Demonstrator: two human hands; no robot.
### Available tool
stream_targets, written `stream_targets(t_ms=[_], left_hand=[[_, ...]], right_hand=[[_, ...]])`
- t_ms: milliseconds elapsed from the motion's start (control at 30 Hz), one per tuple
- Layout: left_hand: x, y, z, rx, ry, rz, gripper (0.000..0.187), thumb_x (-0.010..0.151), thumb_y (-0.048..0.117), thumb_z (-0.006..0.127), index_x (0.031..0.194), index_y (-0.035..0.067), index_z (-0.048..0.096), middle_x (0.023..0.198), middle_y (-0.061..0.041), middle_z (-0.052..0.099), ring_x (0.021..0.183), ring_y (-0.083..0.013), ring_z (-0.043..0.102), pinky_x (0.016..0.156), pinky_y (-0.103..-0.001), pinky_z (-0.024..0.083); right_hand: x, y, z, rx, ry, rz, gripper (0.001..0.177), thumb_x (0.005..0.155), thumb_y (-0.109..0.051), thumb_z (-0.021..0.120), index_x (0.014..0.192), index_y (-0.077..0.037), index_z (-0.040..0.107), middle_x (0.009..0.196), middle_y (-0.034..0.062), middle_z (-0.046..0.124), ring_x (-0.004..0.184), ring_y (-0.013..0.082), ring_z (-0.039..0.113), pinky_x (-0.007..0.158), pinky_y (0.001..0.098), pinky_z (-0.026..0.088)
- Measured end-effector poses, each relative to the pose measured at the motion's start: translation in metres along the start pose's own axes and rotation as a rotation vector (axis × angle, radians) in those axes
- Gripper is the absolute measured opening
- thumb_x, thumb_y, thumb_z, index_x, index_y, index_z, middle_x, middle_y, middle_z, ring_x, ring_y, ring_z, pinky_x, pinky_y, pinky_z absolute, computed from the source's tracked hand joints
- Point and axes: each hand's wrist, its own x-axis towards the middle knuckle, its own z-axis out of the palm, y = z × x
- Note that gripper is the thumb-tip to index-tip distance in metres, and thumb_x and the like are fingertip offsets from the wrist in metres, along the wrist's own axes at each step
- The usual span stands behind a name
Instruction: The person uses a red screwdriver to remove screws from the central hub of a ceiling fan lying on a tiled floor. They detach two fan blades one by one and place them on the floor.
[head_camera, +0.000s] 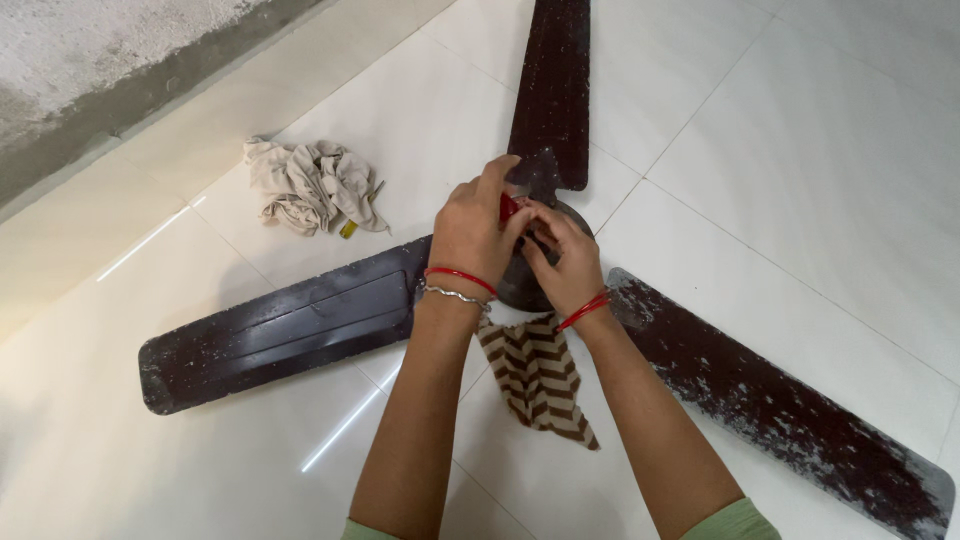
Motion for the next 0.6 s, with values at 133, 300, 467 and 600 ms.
stream_targets(t_ms=[133,300,467,600], left_hand=[[-0.007,0.015,0.003,-0.030,0.026,0.042,0.062,0.080,0.018,0.083,0.134,0.007,0.055,0.109,-0.014,0.073,0.100,-0.0323,0.071,0.085,-0.041,0.059],[-0.012,0.016,0.006,-0.186,0.039,-0.112,0.062,0.089,0.030,0.078,0.142,0.009,0.053,0.124,-0.014,0.072,0.104,-0.0270,0.076,0.087,-0.036,0.063],[-0.013,-0.058,0.017,-0.180,0.185,-0.240,0.059,0.107,0.041,0.051,0.153,0.004,0.044,0.148,-0.021,0.059,0.132,-0.0339,0.063,0.107,-0.041,0.053],[-0.037,-0.133,0.034,0.163,-0.135,-0.421,0.091,0.100,0.057,0.056,0.161,0.002,0.017,0.167,-0.021,0.023,0.155,-0.0393,0.021,0.123,-0.053,0.027]], right_hand=[[-0.001,-0.009,0.004,-0.005,0.054,0.053,0.044,0.090,0.001,0.072,0.133,-0.001,0.061,0.128,0.0140,0.065,0.117,0.0252,0.070,0.099,0.0344,0.061],[-0.001,-0.014,0.004,-0.207,0.113,0.136,0.031,0.093,0.001,0.071,0.124,0.000,0.066,0.110,0.0128,0.073,0.100,0.0244,0.075,0.086,0.0342,0.060],[-0.008,-0.015,0.009,-0.045,0.251,-0.089,0.030,0.097,0.002,0.067,0.127,0.003,0.063,0.123,0.0156,0.071,0.111,0.0239,0.073,0.096,0.0318,0.062],[-0.012,-0.006,0.010,0.106,0.326,-0.115,0.026,0.107,0.000,0.060,0.132,0.005,0.055,0.125,0.0167,0.071,0.117,0.0214,0.073,0.104,0.0338,0.062]])
